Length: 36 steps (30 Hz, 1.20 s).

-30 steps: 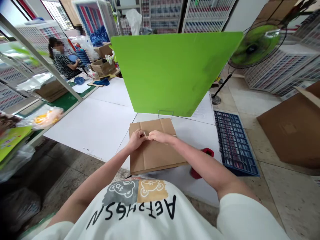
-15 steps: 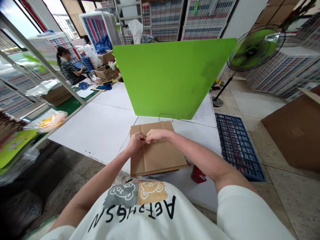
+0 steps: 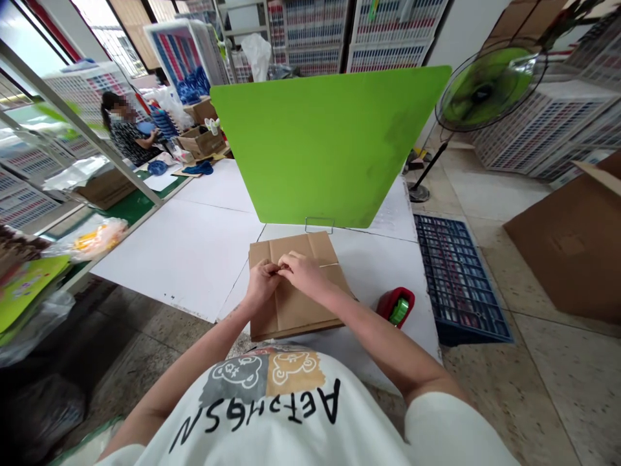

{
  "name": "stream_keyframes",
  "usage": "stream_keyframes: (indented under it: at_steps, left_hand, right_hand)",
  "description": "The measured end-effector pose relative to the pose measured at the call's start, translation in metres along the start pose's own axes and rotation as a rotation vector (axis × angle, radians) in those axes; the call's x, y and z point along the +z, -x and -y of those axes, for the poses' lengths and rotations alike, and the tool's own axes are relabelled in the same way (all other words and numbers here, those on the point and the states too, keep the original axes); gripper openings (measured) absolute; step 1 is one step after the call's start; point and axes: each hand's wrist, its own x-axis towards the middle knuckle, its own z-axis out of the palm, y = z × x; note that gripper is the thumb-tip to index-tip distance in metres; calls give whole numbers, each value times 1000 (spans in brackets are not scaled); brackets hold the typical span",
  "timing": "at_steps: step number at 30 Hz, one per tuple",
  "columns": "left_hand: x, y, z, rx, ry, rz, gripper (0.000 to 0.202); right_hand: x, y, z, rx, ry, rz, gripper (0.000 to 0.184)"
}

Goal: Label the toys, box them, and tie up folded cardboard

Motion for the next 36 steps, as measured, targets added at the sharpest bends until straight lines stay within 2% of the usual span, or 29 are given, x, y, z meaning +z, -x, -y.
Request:
stream_keyframes:
  at_steps: [3,7,10,13,17,21,24,26,31,33,36]
  left_hand:
    - [0,1,2,12,9,3,13]
    - [1,2,5,-8,7,12,15]
    - [1,3,6,4,4,19,17]
    - [2,4,8,3,-2,12,15]
    - [3,5,10,7,-15,14,12]
    - [4,5,10,1,-35,24,11]
    - [2,3,8,2,-27,49,12]
    - [-4,-2,8,20,25,118,12]
    - [-23,-23,17,100,220,516,11]
    - [-25,-29,21,92,262,575,15]
    - [-23,-33,24,61,277,559,20]
  right_hand:
    - [13,7,1,-55,147,-94,9]
    - [24,16,2,-37,290,-173,16]
    - [29,19,3,16,229,-238,14]
    - [35,17,5,126,54,-279,4]
    - [41,14,5,220,-104,-306,15]
    - [40,16,2,173,-100,-284,12]
    - [38,19,-1,89,6,-260,7]
    - [37,21,-4,37,89,-252,11]
    - [34,23,-13,-88,113,-236,17]
    - [32,23,-16,-101,120,-229,17]
    - [29,24,-18,-92,126,-208,19]
